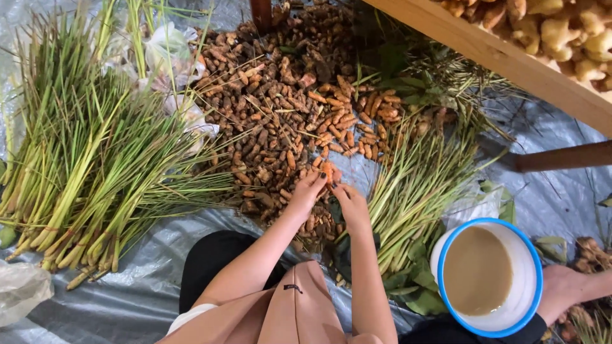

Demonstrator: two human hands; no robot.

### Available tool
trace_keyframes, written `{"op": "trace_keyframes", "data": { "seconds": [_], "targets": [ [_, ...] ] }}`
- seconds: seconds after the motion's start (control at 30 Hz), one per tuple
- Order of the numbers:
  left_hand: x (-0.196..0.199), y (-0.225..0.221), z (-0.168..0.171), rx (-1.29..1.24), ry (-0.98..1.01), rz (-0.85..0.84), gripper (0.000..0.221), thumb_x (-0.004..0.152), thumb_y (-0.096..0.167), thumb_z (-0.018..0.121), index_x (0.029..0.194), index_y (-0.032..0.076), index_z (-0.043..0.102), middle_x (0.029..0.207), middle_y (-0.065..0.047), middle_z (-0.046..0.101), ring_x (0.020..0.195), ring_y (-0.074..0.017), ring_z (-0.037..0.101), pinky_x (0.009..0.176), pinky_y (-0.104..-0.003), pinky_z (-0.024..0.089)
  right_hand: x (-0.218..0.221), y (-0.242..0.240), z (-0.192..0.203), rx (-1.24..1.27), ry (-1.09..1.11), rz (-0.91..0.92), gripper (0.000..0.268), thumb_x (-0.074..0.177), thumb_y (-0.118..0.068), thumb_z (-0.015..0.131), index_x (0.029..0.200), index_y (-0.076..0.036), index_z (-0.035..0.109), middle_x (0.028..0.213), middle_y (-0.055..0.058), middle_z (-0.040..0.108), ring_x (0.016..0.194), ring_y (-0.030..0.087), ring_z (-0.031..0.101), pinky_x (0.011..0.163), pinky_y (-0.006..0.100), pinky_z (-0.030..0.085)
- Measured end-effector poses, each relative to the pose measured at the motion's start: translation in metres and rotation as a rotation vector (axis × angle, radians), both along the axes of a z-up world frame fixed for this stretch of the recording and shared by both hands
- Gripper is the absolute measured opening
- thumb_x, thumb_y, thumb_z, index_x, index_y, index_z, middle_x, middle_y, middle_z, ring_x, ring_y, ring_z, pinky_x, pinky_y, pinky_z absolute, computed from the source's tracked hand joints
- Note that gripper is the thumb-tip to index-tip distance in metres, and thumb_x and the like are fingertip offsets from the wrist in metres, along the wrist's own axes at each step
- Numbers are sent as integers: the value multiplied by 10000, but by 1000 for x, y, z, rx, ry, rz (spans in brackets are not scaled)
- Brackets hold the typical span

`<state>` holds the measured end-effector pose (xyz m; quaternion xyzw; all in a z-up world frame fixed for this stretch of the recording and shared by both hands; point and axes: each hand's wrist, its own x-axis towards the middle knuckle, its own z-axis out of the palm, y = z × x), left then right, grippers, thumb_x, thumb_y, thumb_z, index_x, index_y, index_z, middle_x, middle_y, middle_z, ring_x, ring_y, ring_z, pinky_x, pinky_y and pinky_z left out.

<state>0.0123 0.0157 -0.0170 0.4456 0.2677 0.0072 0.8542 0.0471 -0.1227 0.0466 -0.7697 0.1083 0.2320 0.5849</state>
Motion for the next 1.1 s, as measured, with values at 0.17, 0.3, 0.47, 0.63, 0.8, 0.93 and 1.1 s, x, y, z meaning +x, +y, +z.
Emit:
{"op": "trace_keyframes", "data": {
  "seconds": [0.17, 0.3, 0.47, 0.63, 0.8, 0.93, 1.1],
  "targets": [
    [3, -7, 24, -2, -49, 26, 359, 1028, 190, 656, 1326, -10, 645, 1242, -157, 677, 1073, -222, 674, 899, -398, 579, -9, 2, 83, 60, -171, -152, 368, 965, -33, 543, 1325, -33, 620, 1297, 274, 575, 1209, 391, 552, 1019, 536, 454],
    [-2, -8, 40, -23, -106, -109, 415, 1044, 101, 598, 1423, -62, 550, 1383, -251, 597, 1214, -347, 626, 951, -474, 549, -13, 20, 111, -145, -466, -20, 472, 986, 93, 519, 1432, -55, 559, 1393, 246, 545, 1332, 394, 504, 1094, 568, 432],
    [-1, -10, 56, -12, -80, -79, 379, 1033, 101, 615, 1381, -47, 597, 1306, -252, 646, 1169, -311, 647, 952, -459, 563, -16, 29, 69, -191, -710, 255, 505, 955, 174, 505, 1413, -23, 583, 1429, 230, 569, 1349, 406, 495, 1139, 546, 379],
    [-3, -9, 60, 8, -23, -13, 424, 1039, 92, 589, 1406, -108, 518, 1275, -310, 633, 1106, -316, 675, 942, -469, 577, -36, 28, 55, -241, -883, 260, 536, 935, 175, 526, 1407, -62, 615, 1425, 151, 607, 1383, 333, 481, 1220, 545, 191],
    [0, -13, 65, -13, -43, 90, 332, 1021, 78, 615, 1326, -51, 626, 1207, -255, 687, 1091, -267, 658, 937, -475, 570, -45, 10, 53, -414, -1008, 295, 501, 905, 146, 570, 1302, -136, 686, 1317, 54, 690, 1380, 290, 502, 1201, 659, 30],
    [-1, 0, 101, 111, -61, -84, 391, 1064, 132, 556, 1424, -18, 554, 1249, -207, 690, 1085, -278, 696, 968, -458, 550, -45, -2, 54, -276, -704, 228, 362, 938, 57, 615, 1193, -169, 737, 1220, 26, 734, 1307, 250, 584, 1221, 533, 204],
    [-6, 4, 99, 372, -96, -281, 349, 1108, 122, 393, 1407, 42, 556, 831, -79, 679, 803, -161, 620, 807, -332, 529, -30, 2, 92, 172, -506, -164, 320, 1033, 81, 464, 1233, -46, 679, 1332, 185, 662, 1318, 342, 564, 1099, 482, 432]
  ]
}}
